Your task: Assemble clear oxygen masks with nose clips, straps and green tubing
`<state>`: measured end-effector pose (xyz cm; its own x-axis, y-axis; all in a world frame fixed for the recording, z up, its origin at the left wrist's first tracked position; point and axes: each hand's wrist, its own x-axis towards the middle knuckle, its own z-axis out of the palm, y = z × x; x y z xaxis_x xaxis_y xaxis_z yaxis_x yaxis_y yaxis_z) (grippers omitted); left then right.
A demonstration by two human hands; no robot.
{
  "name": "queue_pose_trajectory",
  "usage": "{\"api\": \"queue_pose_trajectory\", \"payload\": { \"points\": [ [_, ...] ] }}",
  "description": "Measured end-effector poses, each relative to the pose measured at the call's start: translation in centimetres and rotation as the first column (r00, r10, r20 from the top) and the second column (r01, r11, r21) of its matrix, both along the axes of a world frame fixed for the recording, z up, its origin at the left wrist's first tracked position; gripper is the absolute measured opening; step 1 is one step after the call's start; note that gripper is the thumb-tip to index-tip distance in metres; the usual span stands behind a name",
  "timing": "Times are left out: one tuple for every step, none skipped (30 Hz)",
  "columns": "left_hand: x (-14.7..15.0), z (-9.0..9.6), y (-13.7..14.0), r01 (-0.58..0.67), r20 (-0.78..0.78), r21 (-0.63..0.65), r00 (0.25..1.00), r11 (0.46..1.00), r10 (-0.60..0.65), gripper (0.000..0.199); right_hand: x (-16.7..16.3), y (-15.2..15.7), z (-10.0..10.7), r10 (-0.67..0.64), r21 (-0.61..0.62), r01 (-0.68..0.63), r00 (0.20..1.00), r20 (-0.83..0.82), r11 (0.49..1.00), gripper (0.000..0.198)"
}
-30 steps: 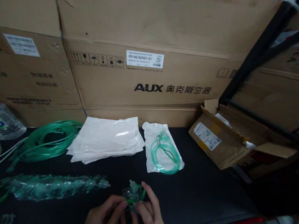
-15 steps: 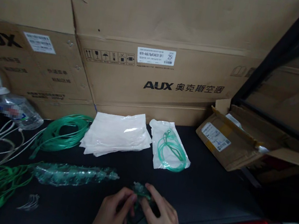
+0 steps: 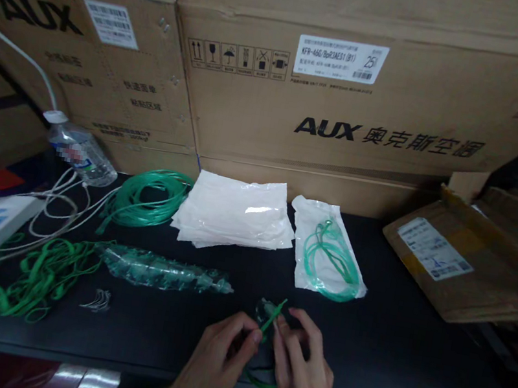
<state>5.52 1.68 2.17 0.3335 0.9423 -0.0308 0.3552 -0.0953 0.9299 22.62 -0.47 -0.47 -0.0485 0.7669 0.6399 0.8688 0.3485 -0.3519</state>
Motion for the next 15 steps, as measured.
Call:
{"api": "queue_pose_trajectory", "payload": {
  "points": [
    [-0.1,0.0,0.0,-0.002,-0.005,0.004,1.0,1.0,0.002,0.022,-0.2,0.2,0.2,-0.024,-0.008,0.023,0.999,-0.025,1.0,0.015],
    [-0.1,-0.1,-0.1,-0.004,-0.007,0.003,1.0,1.0,0.004,0.022,-0.2,0.6,0.4,-0.06,-0.014,0.059,0.997,-0.046,0.998,0.014],
    [-0.2,-0.2,-0.2,-0.005,-0.006,-0.001,1.0,1.0,0.005,0.022,-0.2,0.9,0.6,-0.107,-0.013,0.106,0.992,-0.066,0.994,0.012],
    [-0.3,-0.4,-0.3,-0.006,-0.003,-0.006,1.0,1.0,0.006,0.021,0.0,1.3,0.8,-0.161,-0.006,0.161,0.983,-0.085,0.987,0.012],
    [-0.3,-0.5,-0.4,-0.003,0.003,-0.012,1.0,1.0,0.004,0.02,0.3,1.8,1.0,-0.213,-0.001,0.214,0.972,-0.102,0.977,0.013],
    [-0.4,-0.7,-0.5,0.0,0.015,-0.024,1.0,1.0,0.0,0.02,0.6,2.1,1.2,-0.258,0.008,0.261,0.959,-0.117,0.965,0.014],
    [-0.4,-0.8,-0.6,0.0,0.034,-0.044,0.999,0.999,0.002,0.02,1.0,2.4,1.5,-0.288,0.013,0.293,0.948,-0.133,0.956,0.015],
    [-0.5,-0.8,-0.6,-0.004,0.06,-0.07,0.998,0.998,0.008,0.021,1.4,2.7,1.7,-0.298,0.009,0.303,0.942,-0.157,0.953,0.016],
    [-0.5,-0.8,-0.6,-0.015,0.088,-0.098,0.996,0.995,0.024,0.022,1.7,2.7,1.8,-0.284,-0.007,0.288,0.94,-0.189,0.958,0.016],
    [-0.5,-0.8,-0.6,-0.033,0.116,-0.128,0.992,0.991,0.047,0.021,1.9,2.7,1.9,-0.26,-0.037,0.258,0.938,-0.228,0.965,0.016],
    [-0.4,-0.7,-0.5,-0.056,0.138,-0.155,0.987,0.986,0.077,0.02,2.1,2.5,1.9,-0.228,-0.075,0.216,0.935,-0.27,0.974,0.016],
    [-0.4,-0.5,-0.3,-0.076,0.155,-0.172,0.983,0.982,0.103,0.018,2.1,2.3,1.7,-0.199,-0.114,0.171,0.928,-0.315,0.979,0.016],
    [-0.3,-0.4,-0.1,-0.093,0.164,-0.177,0.979,0.98,0.122,0.017,2.0,2.0,1.5,-0.179,-0.152,0.132,0.916,-0.358,0.979,0.016],
    [-0.2,-0.2,0.0,-0.106,0.165,-0.173,0.977,0.979,0.135,0.015,1.9,1.6,1.3,-0.173,-0.185,0.106,0.902,-0.396,0.977,0.017],
    [-0.1,-0.1,0.2,-0.118,0.161,-0.171,0.976,0.978,0.146,0.014,1.7,1.3,1.0,-0.18,-0.212,0.094,0.882,-0.435,0.973,0.017]
  ]
}}
